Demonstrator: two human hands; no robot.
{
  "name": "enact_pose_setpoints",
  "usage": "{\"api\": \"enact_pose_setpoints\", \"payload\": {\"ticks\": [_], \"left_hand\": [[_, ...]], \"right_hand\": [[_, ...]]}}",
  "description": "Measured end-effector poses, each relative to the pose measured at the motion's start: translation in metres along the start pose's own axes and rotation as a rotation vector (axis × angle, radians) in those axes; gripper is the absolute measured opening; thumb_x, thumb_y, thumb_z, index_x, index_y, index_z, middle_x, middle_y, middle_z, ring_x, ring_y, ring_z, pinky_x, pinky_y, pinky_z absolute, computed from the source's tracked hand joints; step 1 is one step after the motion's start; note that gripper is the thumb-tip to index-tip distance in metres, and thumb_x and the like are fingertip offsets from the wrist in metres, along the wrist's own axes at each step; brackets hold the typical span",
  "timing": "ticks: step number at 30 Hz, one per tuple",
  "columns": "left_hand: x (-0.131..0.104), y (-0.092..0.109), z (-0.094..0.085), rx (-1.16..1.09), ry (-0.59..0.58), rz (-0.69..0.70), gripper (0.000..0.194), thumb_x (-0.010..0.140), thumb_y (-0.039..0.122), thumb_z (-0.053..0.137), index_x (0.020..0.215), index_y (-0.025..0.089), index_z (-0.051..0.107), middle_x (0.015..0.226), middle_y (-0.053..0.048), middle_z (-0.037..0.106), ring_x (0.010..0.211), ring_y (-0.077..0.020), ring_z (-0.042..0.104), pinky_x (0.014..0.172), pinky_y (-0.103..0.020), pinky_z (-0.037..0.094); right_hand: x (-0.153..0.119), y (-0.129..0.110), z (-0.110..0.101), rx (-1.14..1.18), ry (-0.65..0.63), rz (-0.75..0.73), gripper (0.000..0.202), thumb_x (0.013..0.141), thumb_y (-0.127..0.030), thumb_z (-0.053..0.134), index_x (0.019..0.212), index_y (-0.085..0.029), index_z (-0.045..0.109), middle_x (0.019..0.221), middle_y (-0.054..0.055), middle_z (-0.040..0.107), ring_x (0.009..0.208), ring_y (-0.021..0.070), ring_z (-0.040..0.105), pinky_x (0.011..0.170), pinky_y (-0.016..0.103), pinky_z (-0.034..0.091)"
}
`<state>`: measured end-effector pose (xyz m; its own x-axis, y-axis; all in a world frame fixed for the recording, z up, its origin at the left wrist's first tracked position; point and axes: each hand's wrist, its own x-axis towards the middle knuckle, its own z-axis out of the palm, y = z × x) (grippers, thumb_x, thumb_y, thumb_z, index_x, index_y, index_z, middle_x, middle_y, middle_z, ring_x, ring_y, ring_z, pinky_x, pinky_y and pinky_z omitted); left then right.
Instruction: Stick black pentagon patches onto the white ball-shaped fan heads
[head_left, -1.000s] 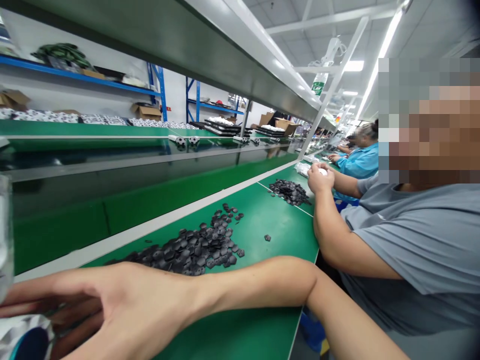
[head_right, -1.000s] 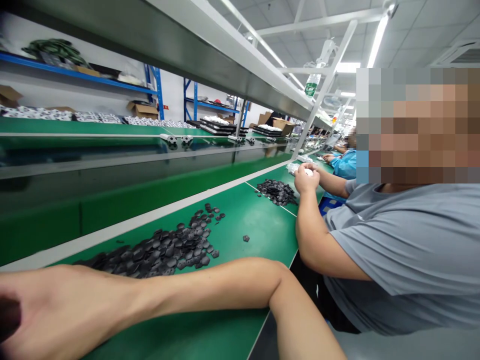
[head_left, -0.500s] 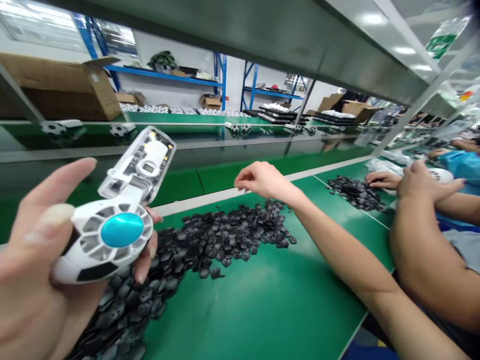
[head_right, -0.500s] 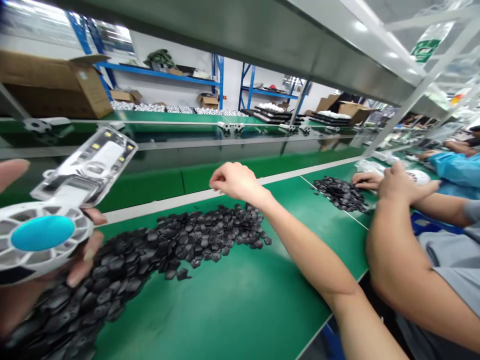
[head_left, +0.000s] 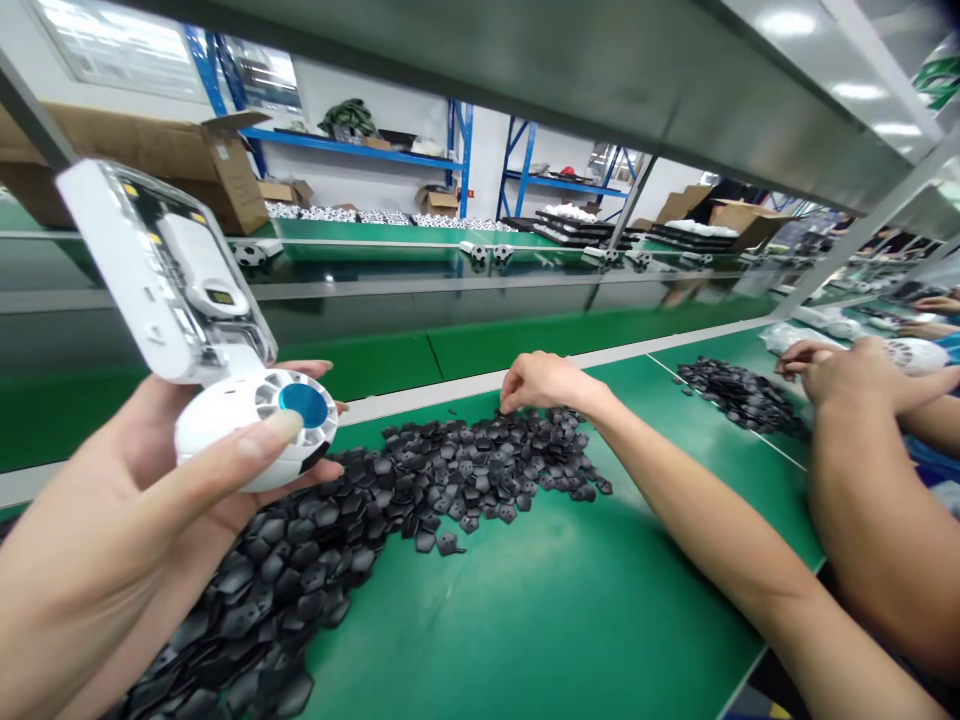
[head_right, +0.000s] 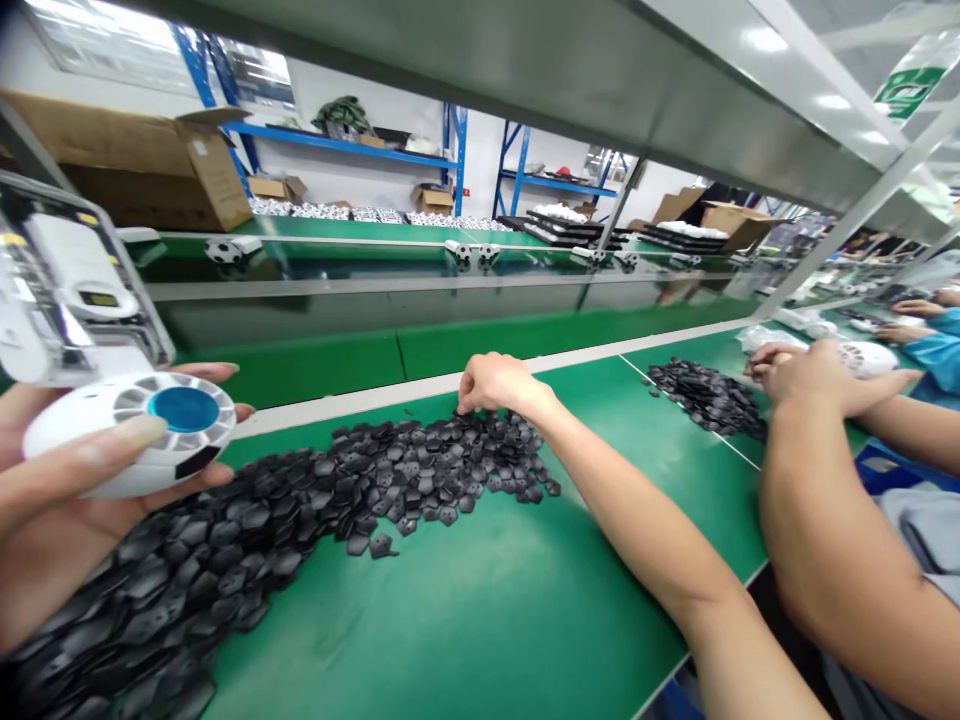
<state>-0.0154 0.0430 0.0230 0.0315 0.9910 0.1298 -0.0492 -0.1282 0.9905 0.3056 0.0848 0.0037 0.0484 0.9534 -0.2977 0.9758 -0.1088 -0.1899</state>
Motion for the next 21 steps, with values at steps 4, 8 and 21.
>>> {"api": "enact_pose_setpoints", "payload": {"ticks": [4, 8, 21], "left_hand": [[0.002, -0.012, -0.001, 0.035, -0.066, 0.05, 0.04, 0.08, 0.042, 0.083, 0.111, 0.022, 0.068, 0.125, 0.009, 0.076, 0.128, -0.0447, 0.065, 0.067, -0.038, 0.065], [0.004, -0.023, -0.007, 0.11, -0.136, 0.131, 0.036, 0.092, 0.042, 0.065, 0.121, 0.02, 0.061, 0.128, 0.017, 0.073, 0.134, -0.0463, 0.056, 0.067, -0.048, 0.057], [-0.003, -0.01, 0.0, 0.024, -0.064, -0.032, 0.063, 0.069, 0.045, 0.093, 0.125, 0.03, 0.068, 0.125, 0.002, 0.077, 0.125, -0.0402, 0.07, 0.071, -0.032, 0.07]], "right_hand": [[0.007, 0.002, 0.007, 0.023, -0.008, -0.029, 0.021, 0.104, -0.035, 0.073, 0.105, -0.014, 0.074, 0.106, 0.006, 0.074, 0.103, 0.0213, 0.072, 0.1, 0.042, 0.059], [0.012, 0.005, 0.012, 0.116, -0.033, -0.07, 0.02, 0.105, -0.033, 0.072, 0.101, -0.013, 0.074, 0.102, 0.006, 0.075, 0.099, 0.0198, 0.073, 0.096, 0.04, 0.061], [0.023, 0.016, 0.019, 0.483, 0.04, -0.144, 0.008, 0.103, -0.019, 0.073, 0.102, -0.011, 0.075, 0.09, 0.003, 0.075, 0.084, 0.0163, 0.075, 0.088, 0.035, 0.065]]}}
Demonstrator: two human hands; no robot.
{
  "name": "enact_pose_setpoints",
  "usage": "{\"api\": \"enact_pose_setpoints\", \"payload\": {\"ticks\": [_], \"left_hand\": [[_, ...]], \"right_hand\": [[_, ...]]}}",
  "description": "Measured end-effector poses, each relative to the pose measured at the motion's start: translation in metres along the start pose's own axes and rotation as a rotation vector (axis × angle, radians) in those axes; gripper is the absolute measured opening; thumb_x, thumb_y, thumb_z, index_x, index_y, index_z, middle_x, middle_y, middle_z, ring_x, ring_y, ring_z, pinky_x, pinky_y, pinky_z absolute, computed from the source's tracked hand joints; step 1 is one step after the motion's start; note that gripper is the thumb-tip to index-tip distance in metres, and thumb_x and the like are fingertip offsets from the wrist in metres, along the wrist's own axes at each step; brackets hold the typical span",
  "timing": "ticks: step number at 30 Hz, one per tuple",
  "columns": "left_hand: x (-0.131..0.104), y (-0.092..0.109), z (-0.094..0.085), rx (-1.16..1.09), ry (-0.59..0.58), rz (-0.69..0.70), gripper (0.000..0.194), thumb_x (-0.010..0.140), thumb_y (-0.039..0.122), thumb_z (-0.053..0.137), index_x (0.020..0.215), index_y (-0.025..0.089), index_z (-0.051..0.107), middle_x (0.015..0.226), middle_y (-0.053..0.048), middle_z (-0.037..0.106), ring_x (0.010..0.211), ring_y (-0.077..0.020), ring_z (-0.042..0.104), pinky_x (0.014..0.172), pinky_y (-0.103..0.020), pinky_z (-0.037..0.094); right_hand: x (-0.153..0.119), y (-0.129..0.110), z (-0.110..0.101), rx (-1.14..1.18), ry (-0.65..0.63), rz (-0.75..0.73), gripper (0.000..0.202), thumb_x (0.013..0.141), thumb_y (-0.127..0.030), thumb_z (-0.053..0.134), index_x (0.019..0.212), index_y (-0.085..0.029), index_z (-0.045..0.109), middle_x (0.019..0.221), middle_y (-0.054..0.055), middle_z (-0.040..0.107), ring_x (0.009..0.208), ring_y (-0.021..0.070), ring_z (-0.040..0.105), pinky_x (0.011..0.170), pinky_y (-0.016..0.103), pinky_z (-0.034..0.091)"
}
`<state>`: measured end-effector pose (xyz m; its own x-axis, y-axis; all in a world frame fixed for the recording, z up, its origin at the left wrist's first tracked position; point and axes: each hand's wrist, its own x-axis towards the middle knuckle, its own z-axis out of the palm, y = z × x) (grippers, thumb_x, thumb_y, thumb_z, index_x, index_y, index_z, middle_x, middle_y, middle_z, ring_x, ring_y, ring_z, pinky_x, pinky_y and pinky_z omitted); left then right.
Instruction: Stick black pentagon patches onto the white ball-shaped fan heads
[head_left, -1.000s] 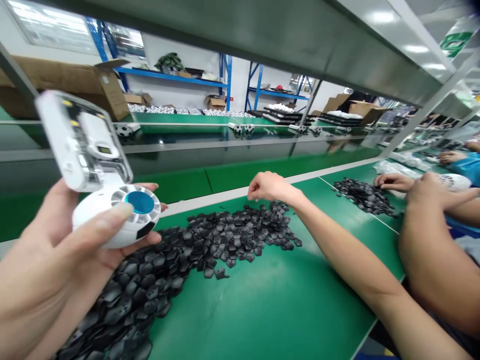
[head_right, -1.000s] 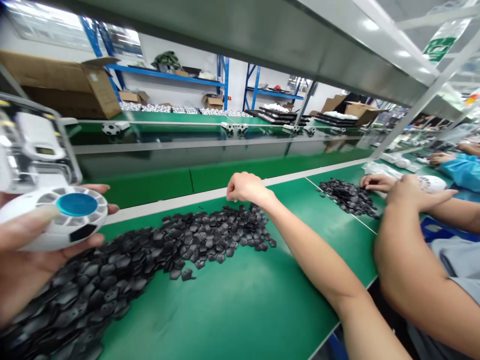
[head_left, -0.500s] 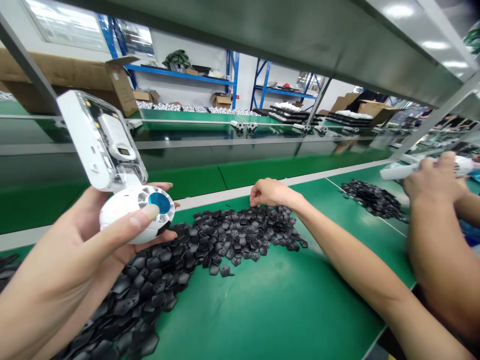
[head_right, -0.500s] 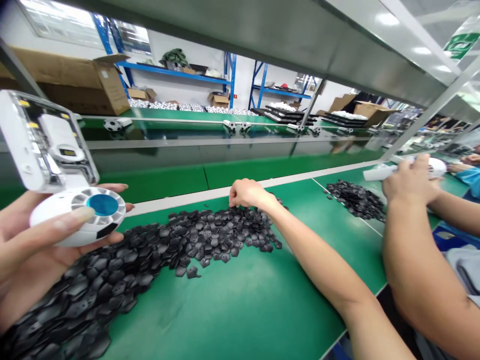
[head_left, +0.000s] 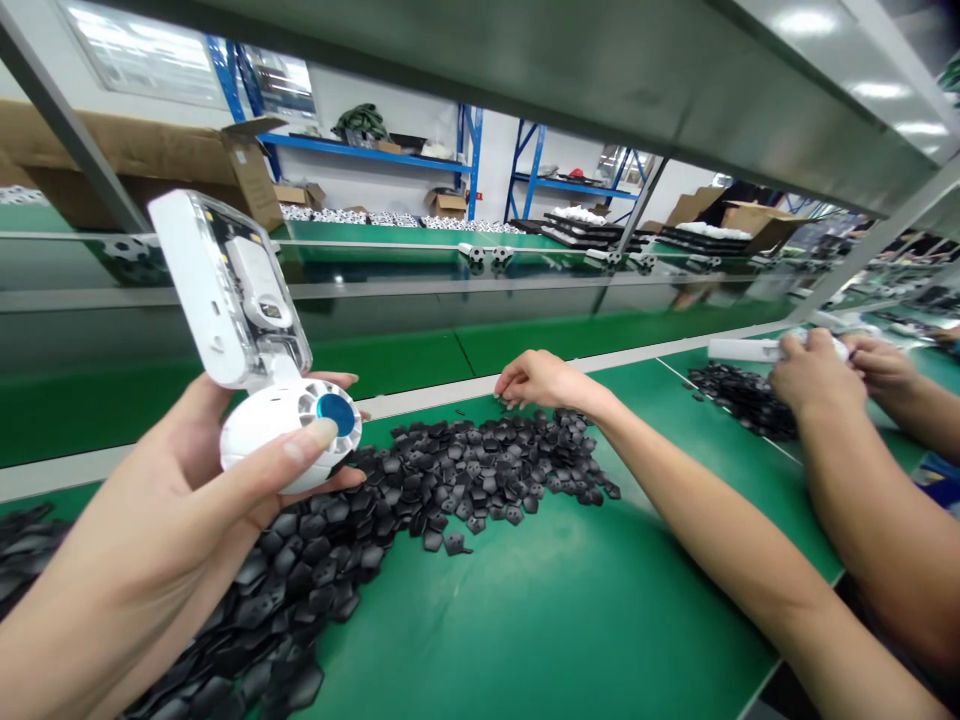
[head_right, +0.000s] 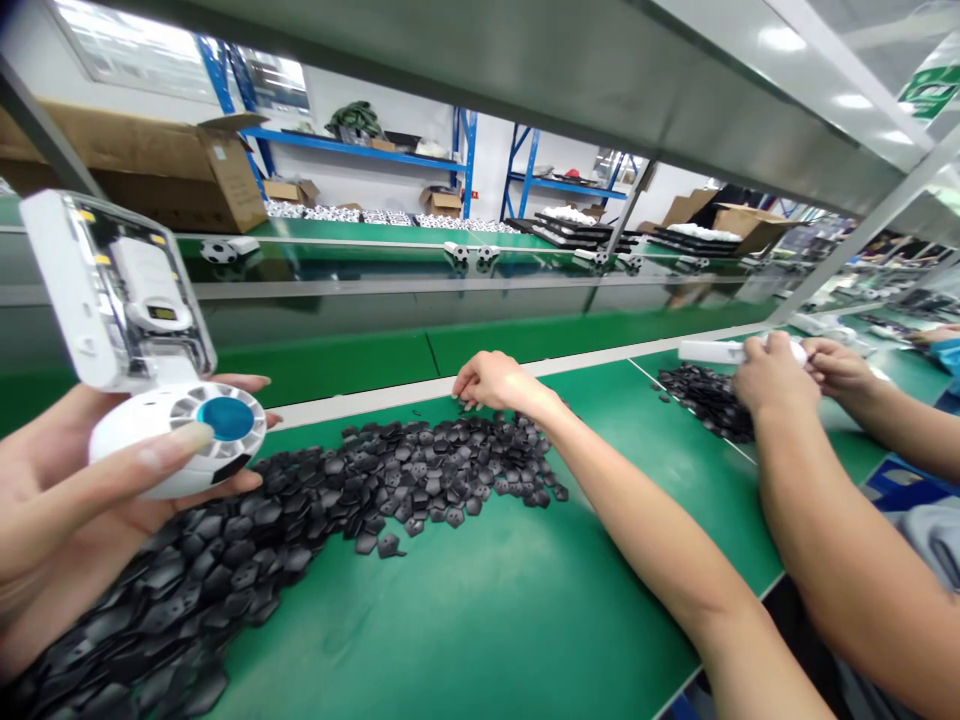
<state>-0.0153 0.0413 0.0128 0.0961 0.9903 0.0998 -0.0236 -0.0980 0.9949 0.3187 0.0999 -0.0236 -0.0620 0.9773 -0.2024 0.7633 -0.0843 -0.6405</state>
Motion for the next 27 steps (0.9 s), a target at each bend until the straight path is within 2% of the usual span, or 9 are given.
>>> {"api": "enact_pose_setpoints", "payload": {"ticks": [3, 7, 13, 15, 17, 19, 21, 24, 27], "left_hand": [[-0.001, 0.003, 0.004, -0.042, 0.043, -0.03, 0.062, 0.061, 0.041, 0.1, 0.115, 0.029, 0.072, 0.126, -0.006, 0.076, 0.114, -0.0349, 0.073, 0.066, -0.025, 0.072], [-0.001, 0.003, 0.004, -0.035, 0.027, -0.041, 0.06, 0.061, 0.046, 0.1, 0.113, 0.031, 0.073, 0.126, -0.004, 0.075, 0.105, -0.0292, 0.074, 0.068, -0.026, 0.072], [-0.001, 0.002, 0.003, -0.044, 0.036, -0.057, 0.063, 0.061, 0.045, 0.1, 0.114, 0.028, 0.071, 0.128, -0.007, 0.075, 0.114, -0.0364, 0.073, 0.064, -0.027, 0.072], [0.0, 0.0, 0.003, -0.002, 0.034, -0.035, 0.059, 0.065, 0.047, 0.095, 0.115, 0.027, 0.071, 0.127, -0.004, 0.076, 0.118, -0.0385, 0.072, 0.066, -0.03, 0.071], [0.002, -0.002, 0.003, 0.05, 0.009, 0.019, 0.06, 0.069, 0.051, 0.088, 0.121, 0.029, 0.068, 0.124, 0.004, 0.077, 0.122, -0.041, 0.07, 0.069, -0.036, 0.068], [0.003, -0.005, 0.002, 0.09, -0.026, 0.068, 0.063, 0.073, 0.052, 0.081, 0.128, 0.03, 0.063, 0.121, 0.011, 0.077, 0.126, -0.0435, 0.067, 0.07, -0.044, 0.064], [0.004, -0.008, 0.0, 0.111, -0.043, 0.089, 0.063, 0.074, 0.051, 0.078, 0.131, 0.03, 0.061, 0.121, 0.013, 0.077, 0.128, -0.0457, 0.064, 0.07, -0.049, 0.061], [0.003, -0.01, -0.004, 0.151, -0.08, 0.103, 0.062, 0.081, 0.051, 0.072, 0.137, 0.029, 0.056, 0.129, 0.014, 0.074, 0.135, -0.0446, 0.058, 0.073, -0.046, 0.061], [0.001, -0.01, -0.006, 0.188, -0.131, 0.104, 0.059, 0.089, 0.051, 0.065, 0.142, 0.028, 0.051, 0.133, 0.014, 0.072, 0.138, -0.0413, 0.055, 0.075, -0.044, 0.059]], "right_hand": [[0.003, 0.004, 0.0, 0.088, 0.023, -0.02, 0.005, 0.099, -0.013, 0.075, 0.103, -0.01, 0.076, 0.087, 0.004, 0.077, 0.081, 0.0164, 0.076, 0.083, 0.032, 0.066], [0.003, 0.002, 0.002, 0.265, 0.0, -0.064, 0.014, 0.096, -0.008, 0.071, 0.107, -0.012, 0.078, 0.09, 0.008, 0.08, 0.081, 0.0163, 0.079, 0.075, 0.022, 0.066], [-0.004, -0.012, 0.003, 0.478, -0.088, -0.148, 0.012, 0.089, -0.014, 0.075, 0.099, -0.01, 0.081, 0.095, 0.01, 0.081, 0.093, 0.0187, 0.081, 0.084, 0.023, 0.066], [-0.007, -0.016, 0.001, 0.516, -0.103, -0.169, 0.019, 0.086, -0.02, 0.08, 0.103, -0.01, 0.082, 0.099, 0.01, 0.082, 0.096, 0.0197, 0.08, 0.087, 0.024, 0.066], [-0.01, -0.02, 0.0, 0.534, -0.118, -0.188, 0.026, 0.083, -0.023, 0.083, 0.106, -0.011, 0.083, 0.103, 0.01, 0.082, 0.099, 0.0206, 0.08, 0.089, 0.027, 0.065], [-0.013, -0.023, -0.002, 0.535, -0.126, -0.206, 0.027, 0.081, -0.022, 0.083, 0.107, -0.014, 0.083, 0.105, 0.008, 0.082, 0.101, 0.0207, 0.079, 0.093, 0.028, 0.064], [-0.016, -0.026, -0.003, 0.522, -0.127, -0.225, 0.029, 0.08, -0.02, 0.083, 0.109, -0.016, 0.084, 0.108, 0.006, 0.082, 0.104, 0.0203, 0.078, 0.098, 0.03, 0.063], [-0.018, -0.029, -0.002, 0.495, -0.117, -0.253, 0.031, 0.078, -0.017, 0.084, 0.109, -0.017, 0.084, 0.11, 0.005, 0.081, 0.105, 0.02, 0.078, 0.103, 0.031, 0.06], [-0.019, -0.032, 0.002, 0.484, -0.076, -0.29, 0.026, 0.077, -0.02, 0.087, 0.102, -0.016, 0.085, 0.102, 0.006, 0.082, 0.097, 0.02, 0.079, 0.098, 0.03, 0.061]]}}
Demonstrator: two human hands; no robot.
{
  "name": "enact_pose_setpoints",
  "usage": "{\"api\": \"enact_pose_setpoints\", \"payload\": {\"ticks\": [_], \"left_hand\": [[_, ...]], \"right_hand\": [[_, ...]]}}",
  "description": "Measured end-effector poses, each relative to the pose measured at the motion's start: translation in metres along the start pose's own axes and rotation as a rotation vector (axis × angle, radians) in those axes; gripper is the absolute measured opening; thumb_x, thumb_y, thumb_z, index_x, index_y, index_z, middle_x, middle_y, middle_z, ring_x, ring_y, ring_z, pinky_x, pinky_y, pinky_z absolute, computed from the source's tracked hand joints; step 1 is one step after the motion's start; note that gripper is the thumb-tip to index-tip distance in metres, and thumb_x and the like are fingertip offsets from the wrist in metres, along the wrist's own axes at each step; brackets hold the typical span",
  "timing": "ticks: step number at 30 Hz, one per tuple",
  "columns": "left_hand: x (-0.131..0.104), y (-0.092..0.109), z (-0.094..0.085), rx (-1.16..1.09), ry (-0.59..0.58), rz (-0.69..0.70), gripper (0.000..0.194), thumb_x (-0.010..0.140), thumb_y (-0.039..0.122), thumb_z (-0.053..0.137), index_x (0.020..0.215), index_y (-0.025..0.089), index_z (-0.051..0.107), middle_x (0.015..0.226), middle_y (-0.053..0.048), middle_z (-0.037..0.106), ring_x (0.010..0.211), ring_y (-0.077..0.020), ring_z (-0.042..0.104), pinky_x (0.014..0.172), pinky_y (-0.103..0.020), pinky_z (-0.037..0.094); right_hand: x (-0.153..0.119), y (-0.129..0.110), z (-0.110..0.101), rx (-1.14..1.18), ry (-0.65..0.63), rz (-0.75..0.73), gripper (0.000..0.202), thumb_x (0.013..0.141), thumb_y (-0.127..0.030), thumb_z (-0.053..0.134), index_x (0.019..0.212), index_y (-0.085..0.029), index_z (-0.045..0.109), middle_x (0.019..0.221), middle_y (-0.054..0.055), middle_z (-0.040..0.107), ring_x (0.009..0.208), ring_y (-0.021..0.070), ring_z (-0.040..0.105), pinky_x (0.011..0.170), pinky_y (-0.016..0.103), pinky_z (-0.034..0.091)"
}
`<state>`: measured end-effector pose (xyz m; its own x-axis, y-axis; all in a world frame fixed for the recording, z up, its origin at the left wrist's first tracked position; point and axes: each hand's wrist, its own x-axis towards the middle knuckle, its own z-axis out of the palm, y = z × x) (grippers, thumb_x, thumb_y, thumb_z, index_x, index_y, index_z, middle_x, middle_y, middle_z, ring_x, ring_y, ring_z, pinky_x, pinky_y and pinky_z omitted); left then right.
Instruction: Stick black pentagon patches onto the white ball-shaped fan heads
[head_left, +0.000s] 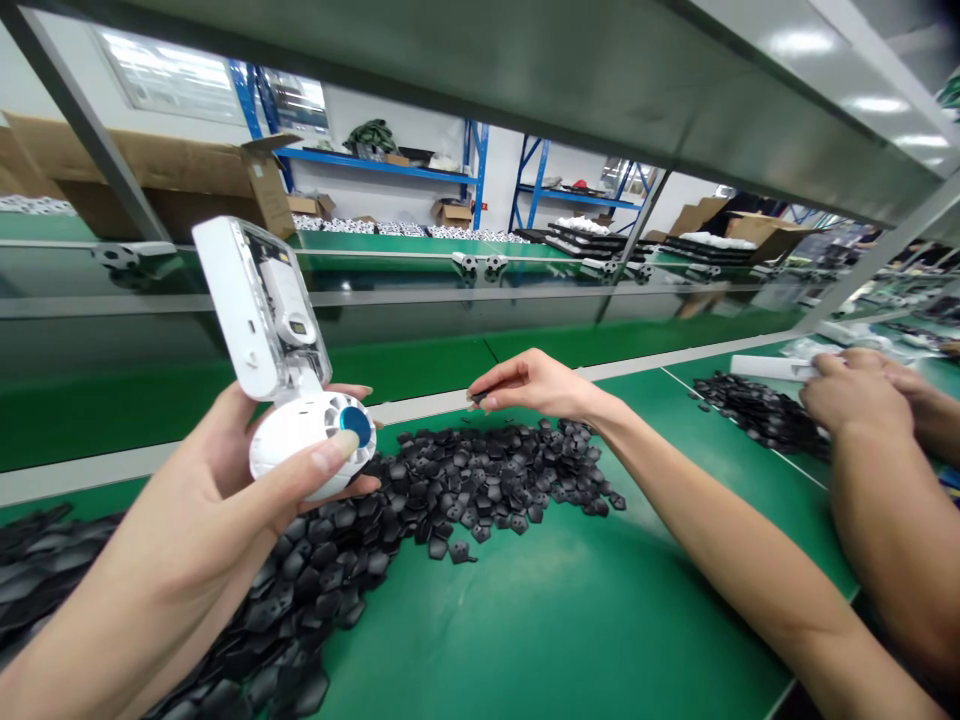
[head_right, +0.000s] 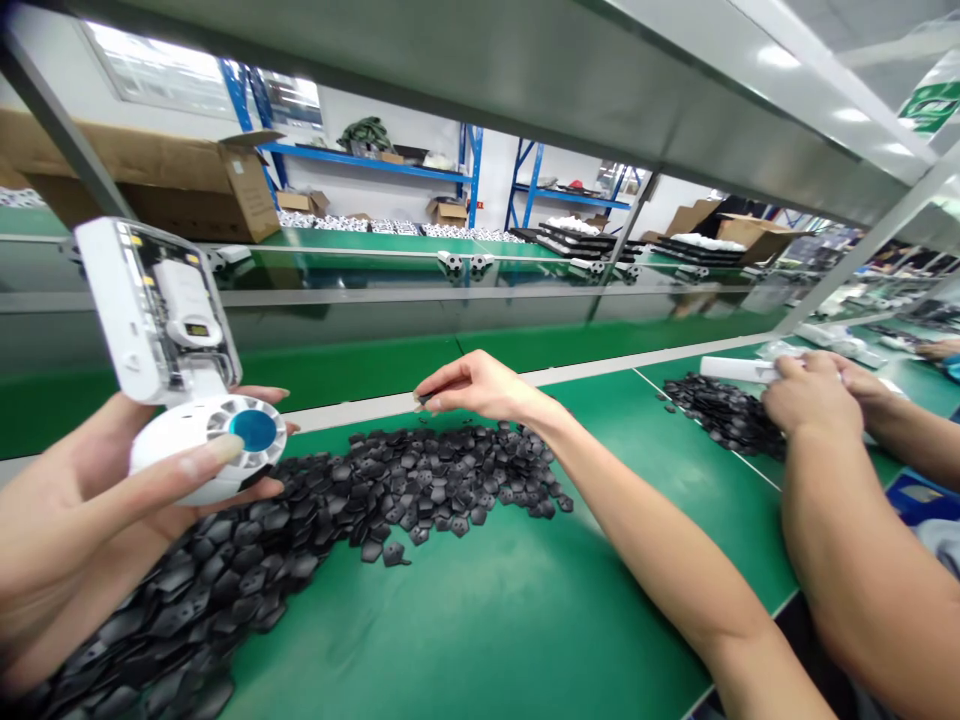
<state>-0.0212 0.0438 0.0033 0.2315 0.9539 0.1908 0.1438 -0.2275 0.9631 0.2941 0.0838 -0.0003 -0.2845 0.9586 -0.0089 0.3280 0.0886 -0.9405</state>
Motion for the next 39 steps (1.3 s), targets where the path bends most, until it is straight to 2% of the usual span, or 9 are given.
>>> {"api": "enact_pose_setpoints", "payload": {"ticks": [4, 7, 10, 14, 18, 24, 29, 34, 39], "left_hand": [[0.0, 0.004, 0.002, 0.0, 0.027, -0.014, 0.064, 0.079, 0.054, 0.074, 0.136, 0.03, 0.059, 0.117, 0.014, 0.077, 0.121, -0.0408, 0.068, 0.075, -0.051, 0.058], [0.001, 0.005, 0.003, 0.042, -0.006, -0.03, 0.066, 0.075, 0.06, 0.077, 0.132, 0.031, 0.061, 0.112, 0.017, 0.078, 0.108, -0.0334, 0.075, 0.083, -0.055, 0.057], [0.0, 0.003, 0.001, 0.081, -0.038, -0.039, 0.067, 0.073, 0.059, 0.082, 0.131, 0.032, 0.064, 0.122, 0.012, 0.078, 0.112, -0.0325, 0.075, 0.092, -0.055, 0.056], [-0.003, 0.0, 0.0, 0.084, -0.071, -0.087, 0.06, 0.074, 0.054, 0.09, 0.126, 0.03, 0.073, 0.129, -0.007, 0.077, 0.116, -0.0336, 0.074, 0.09, -0.038, 0.065], [-0.008, -0.004, 0.004, 0.066, -0.122, -0.059, 0.062, 0.072, 0.052, 0.093, 0.127, 0.031, 0.071, 0.124, -0.007, 0.076, 0.106, -0.0325, 0.075, 0.084, -0.035, 0.065], [-0.013, -0.005, 0.014, -0.033, -0.177, -0.069, 0.067, 0.069, 0.039, 0.098, 0.127, 0.032, 0.066, 0.114, -0.002, 0.076, 0.093, -0.0241, 0.073, 0.074, -0.025, 0.062], [-0.015, -0.007, 0.019, -0.042, -0.215, -0.002, 0.059, 0.075, 0.038, 0.095, 0.125, 0.031, 0.065, 0.11, -0.001, 0.075, 0.093, -0.022, 0.073, 0.074, -0.022, 0.061], [-0.019, -0.012, 0.022, 0.018, -0.176, 0.033, 0.056, 0.082, 0.045, 0.089, 0.128, 0.031, 0.062, 0.109, -0.003, 0.074, 0.084, -0.0212, 0.072, 0.067, -0.023, 0.059], [-0.021, -0.011, 0.025, 0.068, -0.137, 0.025, 0.051, 0.086, 0.051, 0.085, 0.126, 0.029, 0.062, 0.093, -0.001, 0.072, 0.069, -0.0177, 0.066, 0.059, -0.022, 0.053]], "right_hand": [[-0.002, -0.002, 0.009, 0.029, 0.044, -0.084, 0.026, 0.082, -0.038, 0.087, 0.09, -0.014, 0.082, 0.081, 0.005, 0.079, 0.08, 0.0188, 0.078, 0.079, 0.027, 0.063], [-0.005, -0.009, 0.015, 0.075, 0.064, -0.143, 0.036, 0.086, -0.049, 0.084, 0.09, -0.014, 0.08, 0.085, 0.007, 0.079, 0.082, 0.0183, 0.078, 0.075, 0.025, 0.063], [-0.012, -0.02, 0.021, 0.116, 0.053, -0.181, 0.041, 0.086, -0.054, 0.085, 0.093, -0.014, 0.08, 0.09, 0.008, 0.08, 0.086, 0.0191, 0.079, 0.076, 0.026, 0.064], [-0.028, -0.04, 0.038, 0.13, 0.016, -0.243, 0.023, 0.091, -0.036, 0.082, 0.1, -0.016, 0.083, 0.085, 0.004, 0.078, 0.075, 0.0152, 0.075, 0.073, 0.024, 0.062], [-0.043, -0.056, 0.059, 0.125, -0.016, -0.274, 0.02, 0.093, -0.023, 0.078, 0.111, -0.019, 0.085, 0.09, 0.002, 0.078, 0.072, 0.0111, 0.068, 0.067, 0.02, 0.054], [-0.047, -0.059, 0.081, 0.53, -0.058, -0.063, 0.029, 0.064, -0.021, 0.101, 0.08, -0.015, 0.079, 0.075, 0.001, 0.076, 0.068, 0.0129, 0.071, 0.069, 0.022, 0.058], [-0.042, -0.048, 0.092, 0.6, -0.053, -0.06, 0.027, 0.066, -0.025, 0.101, 0.083, -0.015, 0.084, 0.082, 0.003, 0.079, 0.071, 0.0107, 0.071, 0.07, 0.019, 0.058], [-0.041, -0.052, 0.102, 0.69, 0.037, 0.047, 0.038, 0.05, -0.018, 0.106, 0.074, -0.013, 0.077, 0.071, 0.002, 0.076, 0.065, 0.0114, 0.071, 0.065, 0.018, 0.058], [-0.044, -0.06, 0.106, 0.716, 0.093, 0.082, 0.043, 0.046, -0.018, 0.106, 0.073, -0.012, 0.073, 0.067, 0.0, 0.074, 0.06, 0.0097, 0.068, 0.061, 0.017, 0.058]]}}
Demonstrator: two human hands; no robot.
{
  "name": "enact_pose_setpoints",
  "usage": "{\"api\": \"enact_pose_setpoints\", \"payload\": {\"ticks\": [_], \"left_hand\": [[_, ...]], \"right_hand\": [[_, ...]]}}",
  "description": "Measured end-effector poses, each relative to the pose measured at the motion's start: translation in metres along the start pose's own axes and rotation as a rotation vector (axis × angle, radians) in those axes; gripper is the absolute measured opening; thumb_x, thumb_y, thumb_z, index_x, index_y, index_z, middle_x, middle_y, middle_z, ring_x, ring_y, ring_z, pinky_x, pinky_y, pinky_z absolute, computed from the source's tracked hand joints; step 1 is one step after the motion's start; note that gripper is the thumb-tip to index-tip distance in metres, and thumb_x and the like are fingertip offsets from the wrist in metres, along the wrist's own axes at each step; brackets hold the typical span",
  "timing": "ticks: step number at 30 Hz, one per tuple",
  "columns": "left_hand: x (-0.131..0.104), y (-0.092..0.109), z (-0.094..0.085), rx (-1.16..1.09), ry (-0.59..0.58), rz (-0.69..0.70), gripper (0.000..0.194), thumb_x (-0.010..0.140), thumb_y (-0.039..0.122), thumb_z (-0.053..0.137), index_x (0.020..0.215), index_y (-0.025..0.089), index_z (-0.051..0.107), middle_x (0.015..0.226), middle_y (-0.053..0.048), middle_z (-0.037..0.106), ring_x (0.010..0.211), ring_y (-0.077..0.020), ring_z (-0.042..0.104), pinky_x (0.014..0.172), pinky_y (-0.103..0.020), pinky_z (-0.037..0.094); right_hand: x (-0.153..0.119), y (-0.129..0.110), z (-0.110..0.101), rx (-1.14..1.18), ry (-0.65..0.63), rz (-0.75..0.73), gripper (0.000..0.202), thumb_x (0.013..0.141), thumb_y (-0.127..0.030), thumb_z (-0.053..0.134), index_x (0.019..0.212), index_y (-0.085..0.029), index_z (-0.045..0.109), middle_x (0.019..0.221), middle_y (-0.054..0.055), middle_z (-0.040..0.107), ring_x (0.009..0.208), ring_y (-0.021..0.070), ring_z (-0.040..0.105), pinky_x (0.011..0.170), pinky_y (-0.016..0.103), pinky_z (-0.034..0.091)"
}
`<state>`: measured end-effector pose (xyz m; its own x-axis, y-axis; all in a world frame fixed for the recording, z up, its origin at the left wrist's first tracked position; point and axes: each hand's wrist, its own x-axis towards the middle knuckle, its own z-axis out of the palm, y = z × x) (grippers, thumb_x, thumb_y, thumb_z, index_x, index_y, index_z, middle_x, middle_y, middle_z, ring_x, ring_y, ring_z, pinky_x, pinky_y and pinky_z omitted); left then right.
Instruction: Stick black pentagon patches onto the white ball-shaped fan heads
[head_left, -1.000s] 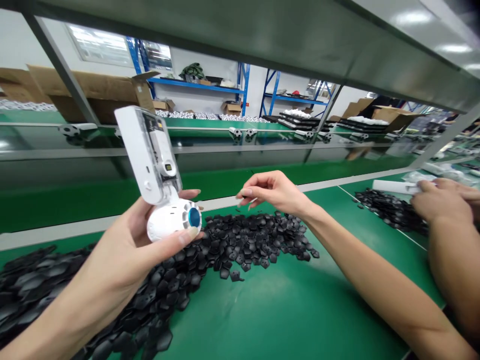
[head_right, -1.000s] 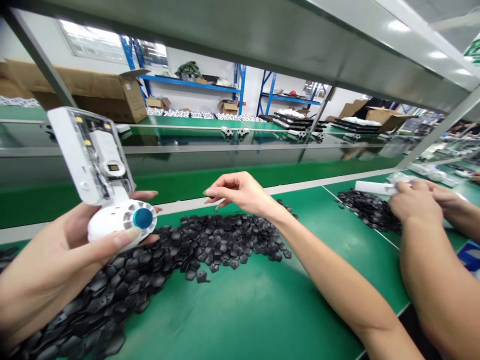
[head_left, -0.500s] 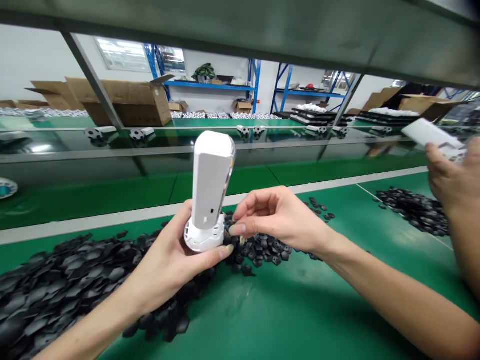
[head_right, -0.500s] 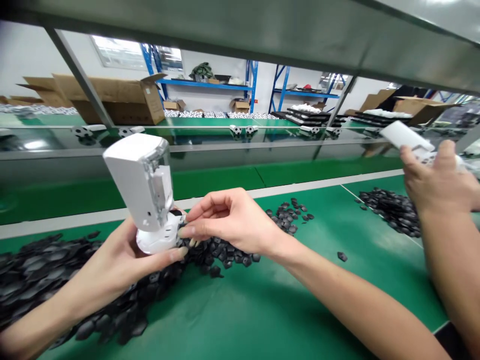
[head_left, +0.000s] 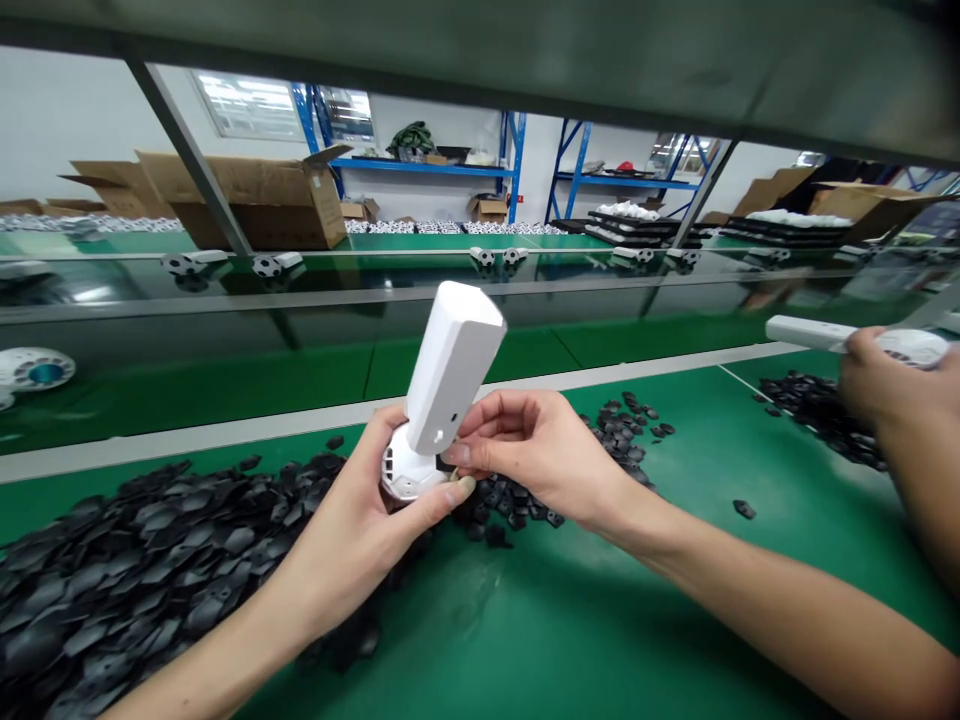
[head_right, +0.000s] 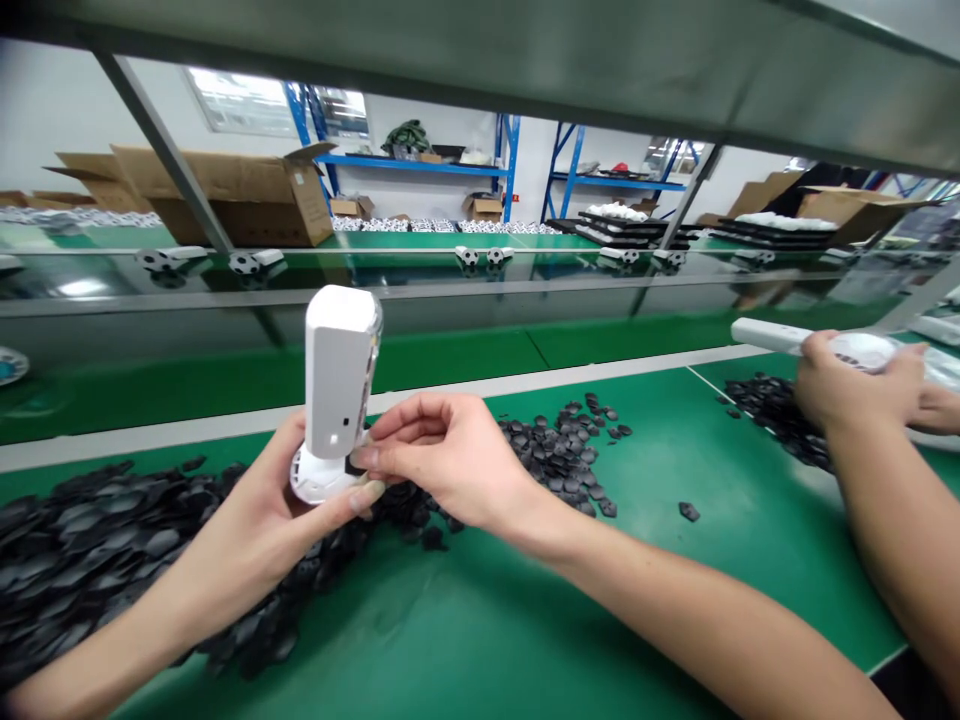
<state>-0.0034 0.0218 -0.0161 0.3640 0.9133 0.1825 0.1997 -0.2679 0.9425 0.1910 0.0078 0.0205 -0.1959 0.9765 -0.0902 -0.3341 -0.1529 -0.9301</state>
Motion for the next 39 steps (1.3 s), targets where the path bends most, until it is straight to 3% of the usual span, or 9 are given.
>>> {"api": "enact_pose_setpoints", "payload": {"ticks": [5, 10, 15, 19, 22, 25, 27, 31, 39], "left_hand": [[0.0, 0.006, 0.004, 0.027, 0.051, 0.0, 0.046, 0.086, 0.055, 0.082, 0.119, 0.028, 0.063, 0.096, -0.001, 0.071, 0.073, -0.0168, 0.067, 0.059, -0.021, 0.055], [0.003, 0.009, 0.005, 0.075, 0.2, -0.01, 0.042, 0.082, 0.057, 0.083, 0.105, 0.026, 0.065, 0.086, 0.0, 0.07, 0.067, -0.0169, 0.064, 0.054, -0.021, 0.053], [0.002, 0.01, 0.001, 0.07, 0.19, 0.041, 0.033, 0.084, 0.053, 0.082, 0.099, 0.027, 0.066, 0.086, 0.0, 0.07, 0.072, -0.0195, 0.067, 0.057, -0.025, 0.056], [0.001, 0.009, -0.002, 0.066, 0.188, 0.013, 0.035, 0.084, 0.055, 0.082, 0.102, 0.028, 0.068, 0.093, -0.001, 0.074, 0.07, -0.0203, 0.069, 0.056, -0.028, 0.057], [0.001, 0.009, -0.004, 0.037, 0.201, -0.014, 0.035, 0.087, 0.055, 0.079, 0.105, 0.027, 0.068, 0.088, -0.001, 0.075, 0.064, -0.0194, 0.068, 0.06, -0.031, 0.058], [-0.001, 0.008, -0.001, 0.012, 0.194, -0.018, 0.034, 0.088, 0.055, 0.077, 0.105, 0.026, 0.069, 0.074, 0.0, 0.073, 0.062, -0.0206, 0.068, 0.061, -0.032, 0.059], [-0.004, 0.007, 0.003, -0.005, 0.168, 0.0, 0.034, 0.084, 0.051, 0.081, 0.103, 0.025, 0.07, 0.076, 0.0, 0.074, 0.063, -0.0212, 0.068, 0.061, -0.031, 0.058], [-0.008, 0.004, 0.008, -0.044, 0.12, 0.04, 0.032, 0.077, 0.045, 0.085, 0.096, 0.024, 0.072, 0.094, -0.003, 0.079, 0.072, -0.0222, 0.069, 0.066, -0.031, 0.06], [-0.008, 0.004, 0.006, -0.08, 0.087, -0.012, 0.027, 0.075, 0.046, 0.086, 0.086, 0.025, 0.075, 0.089, -0.004, 0.079, 0.082, -0.0268, 0.073, 0.074, -0.035, 0.062]], "right_hand": [[0.0, 0.006, 0.0, 0.008, 0.008, 0.017, 0.043, 0.045, -0.018, 0.105, 0.072, -0.013, 0.071, 0.068, 0.0, 0.073, 0.064, 0.0112, 0.07, 0.063, 0.017, 0.059], [-0.005, 0.011, 0.001, -0.003, -0.014, -0.035, 0.032, 0.061, -0.014, 0.098, 0.082, -0.014, 0.074, 0.076, -0.001, 0.076, 0.069, 0.0105, 0.072, 0.072, 0.019, 0.062], [-0.011, 0.009, -0.001, 0.011, -0.1, -0.029, 0.031, 0.067, -0.016, 0.097, 0.089, -0.014, 0.075, 0.082, 0.0, 0.077, 0.075, 0.0115, 0.075, 0.08, 0.02, 0.064], [-0.012, 0.002, -0.006, -0.028, -0.203, 0.023, 0.025, 0.087, -0.018, 0.083, 0.11, -0.015, 0.074, 0.091, 0.004, 0.08, 0.087, 0.0128, 0.078, 0.085, 0.021, 0.063], [-0.008, -0.001, -0.01, -0.08, -0.182, -0.036, 0.026, 0.095, -0.021, 0.075, 0.12, -0.018, 0.068, 0.104, 0.007, 0.08, 0.099, 0.0161, 0.078, 0.09, 0.027, 0.063], [-0.001, 0.003, -0.011, -0.16, -0.097, -0.12, 0.042, 0.087, -0.027, 0.086, 0.123, -0.02, 0.066, 0.136, 0.009, 0.071, 0.132, 0.0205, 0.065, 0.11, 0.032, 0.054], [0.003, 0.008, -0.009, -0.154, -0.205, -0.057, 0.066, 0.075, -0.032, 0.096, 0.132, -0.023, 0.064, 0.151, 0.007, 0.061, 0.145, 0.0237, 0.054, 0.118, 0.033, 0.047], [0.005, 0.017, -0.001, -0.07, -0.432, 0.066, 0.091, 0.064, -0.039, 0.103, 0.143, -0.022, 0.06, 0.146, 0.008, 0.065, 0.138, 0.0276, 0.059, 0.108, 0.032, 0.052], [0.0, 0.017, 0.0, -0.042, -0.363, 0.028, 0.09, 0.066, -0.03, 0.101, 0.145, -0.019, 0.057, 0.143, 0.009, 0.065, 0.122, 0.0234, 0.067, 0.097, 0.027, 0.054]]}}
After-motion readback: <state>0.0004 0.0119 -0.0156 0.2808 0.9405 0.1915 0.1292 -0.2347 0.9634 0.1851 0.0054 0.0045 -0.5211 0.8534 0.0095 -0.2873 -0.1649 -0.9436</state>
